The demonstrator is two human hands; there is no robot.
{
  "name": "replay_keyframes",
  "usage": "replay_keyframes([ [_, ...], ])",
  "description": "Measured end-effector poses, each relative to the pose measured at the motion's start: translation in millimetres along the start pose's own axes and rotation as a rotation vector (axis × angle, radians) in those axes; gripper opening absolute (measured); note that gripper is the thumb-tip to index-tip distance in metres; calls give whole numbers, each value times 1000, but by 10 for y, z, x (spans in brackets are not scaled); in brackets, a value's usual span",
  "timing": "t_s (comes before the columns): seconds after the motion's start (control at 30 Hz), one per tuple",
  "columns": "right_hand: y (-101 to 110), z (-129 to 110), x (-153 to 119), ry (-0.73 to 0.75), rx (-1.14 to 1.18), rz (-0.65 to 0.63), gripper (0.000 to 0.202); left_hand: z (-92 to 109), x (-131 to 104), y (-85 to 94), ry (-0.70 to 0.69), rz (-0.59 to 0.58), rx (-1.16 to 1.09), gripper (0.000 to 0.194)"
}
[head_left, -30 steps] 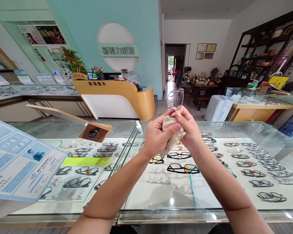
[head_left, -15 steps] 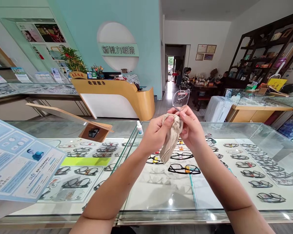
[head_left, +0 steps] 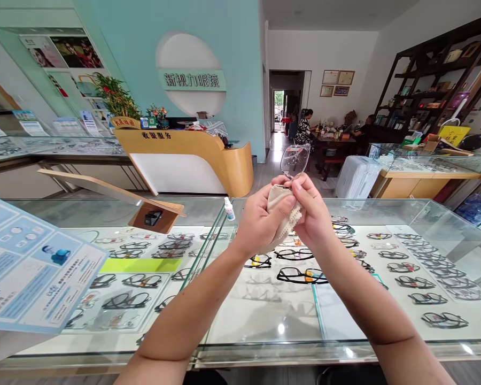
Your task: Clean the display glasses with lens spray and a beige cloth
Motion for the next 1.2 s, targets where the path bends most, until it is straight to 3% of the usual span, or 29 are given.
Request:
replay_keyframes([
  [0.13, -66, -14, -29, 3, -34, -14, 40, -1, -11, 55, -28, 73, -16, 47],
  [0.33, 72, -62, 6, 16, -62, 44, 39, -42, 103, 66, -3, -85, 66, 57],
  [0.43, 162, -112, 50, 29, -71, 56, 36, -181, 137, 127, 72, -101, 12, 53],
  [0.53, 256, -247, 70, 68, -127, 82, 31, -349, 153, 292, 174, 8, -51, 57],
  [0.63, 252, -341, 64, 48, -249, 17, 26, -417, 173, 423, 226, 101, -130, 63],
  [0.8, 165, -329, 28, 6, -403, -121, 25, -249, 200, 500, 174, 189, -132, 68],
  [1.0, 106, -207, 23, -42, -425, -189, 25, -158, 163, 618, 154, 338, -94, 71],
  [1.2, 34, -112, 4, -106, -428, -250, 26, -78, 165, 660, 82, 354, -58, 69],
])
Point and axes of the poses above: each hand's wrist, its own x-axis towards the middle knuckle, its own y-axis out of the back of the hand, z = x × y, the point moved 9 cm from there along x, towards the middle knuckle, and after that the axes turned 2 degrees about -z, right-handed, at the moved point
